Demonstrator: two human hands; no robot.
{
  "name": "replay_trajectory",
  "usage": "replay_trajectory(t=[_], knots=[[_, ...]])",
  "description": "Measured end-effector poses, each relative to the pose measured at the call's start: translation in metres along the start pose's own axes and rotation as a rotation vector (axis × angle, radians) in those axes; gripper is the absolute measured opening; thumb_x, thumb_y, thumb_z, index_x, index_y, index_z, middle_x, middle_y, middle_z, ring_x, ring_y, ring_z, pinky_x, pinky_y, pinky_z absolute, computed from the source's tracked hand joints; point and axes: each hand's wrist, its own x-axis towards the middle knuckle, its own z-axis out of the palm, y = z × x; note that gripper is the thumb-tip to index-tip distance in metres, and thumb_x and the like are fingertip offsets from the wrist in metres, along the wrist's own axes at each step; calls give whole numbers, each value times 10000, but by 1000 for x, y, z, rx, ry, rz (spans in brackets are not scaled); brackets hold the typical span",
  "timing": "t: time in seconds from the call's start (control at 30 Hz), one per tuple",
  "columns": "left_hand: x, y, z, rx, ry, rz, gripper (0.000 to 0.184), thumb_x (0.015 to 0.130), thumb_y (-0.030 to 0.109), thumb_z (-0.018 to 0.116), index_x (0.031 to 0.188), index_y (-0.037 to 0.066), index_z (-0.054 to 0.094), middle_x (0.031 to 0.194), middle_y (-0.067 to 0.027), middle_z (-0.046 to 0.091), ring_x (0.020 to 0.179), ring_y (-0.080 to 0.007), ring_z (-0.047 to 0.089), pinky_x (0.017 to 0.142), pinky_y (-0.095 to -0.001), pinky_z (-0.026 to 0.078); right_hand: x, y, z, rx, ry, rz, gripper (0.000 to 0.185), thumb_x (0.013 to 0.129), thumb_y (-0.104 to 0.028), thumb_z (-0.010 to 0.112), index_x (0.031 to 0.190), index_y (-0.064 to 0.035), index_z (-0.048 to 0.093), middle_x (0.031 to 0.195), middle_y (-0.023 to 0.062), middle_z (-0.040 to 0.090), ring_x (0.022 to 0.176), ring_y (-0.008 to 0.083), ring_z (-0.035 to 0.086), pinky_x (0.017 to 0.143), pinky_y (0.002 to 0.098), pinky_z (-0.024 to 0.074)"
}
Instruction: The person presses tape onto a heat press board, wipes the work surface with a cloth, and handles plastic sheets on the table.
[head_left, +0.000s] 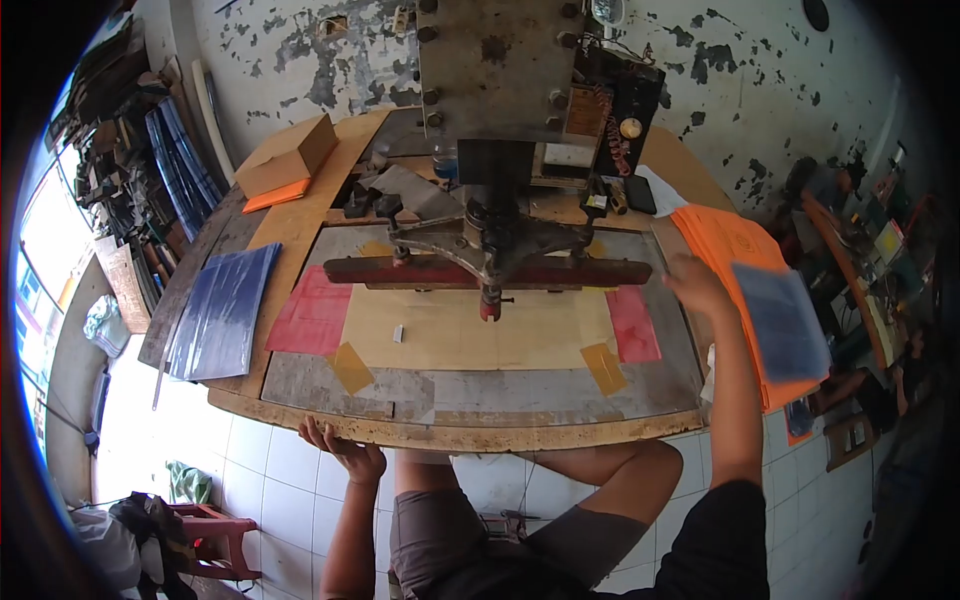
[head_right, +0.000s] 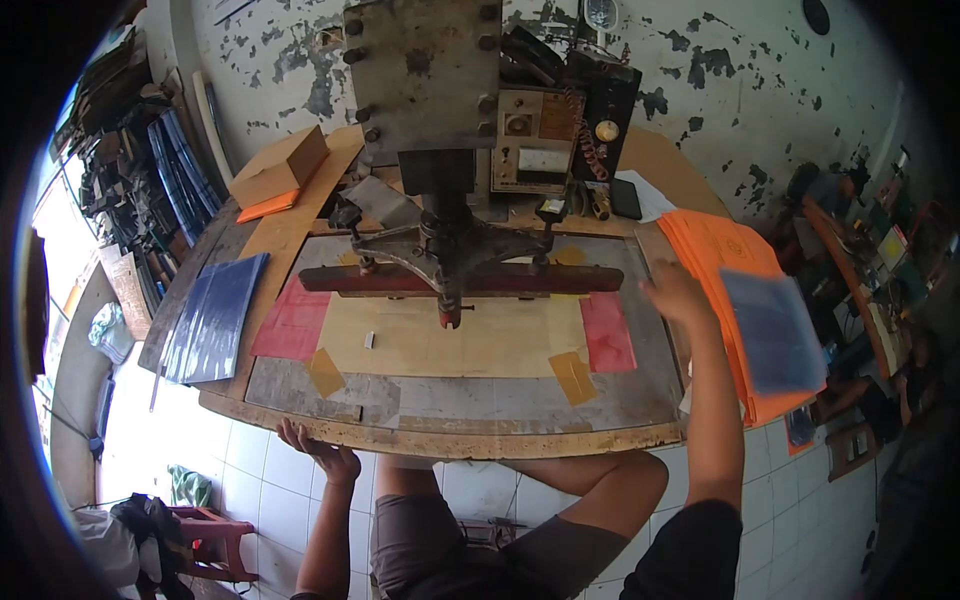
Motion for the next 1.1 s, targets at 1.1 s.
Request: replay_trajectory(t=[1.1], knots=[[116, 210, 20, -160, -926, 235, 692, 1050, 362, 529, 1621, -12, 412, 1724, -257, 323, 1621, -435, 253, 1311, -615, 167, -216, -23, 77, -7, 619, 425, 613, 966, -370, 736, 1500, -124, 560, 1620, 157, 462, 1536, 375, 386, 1263, 665, 222]])
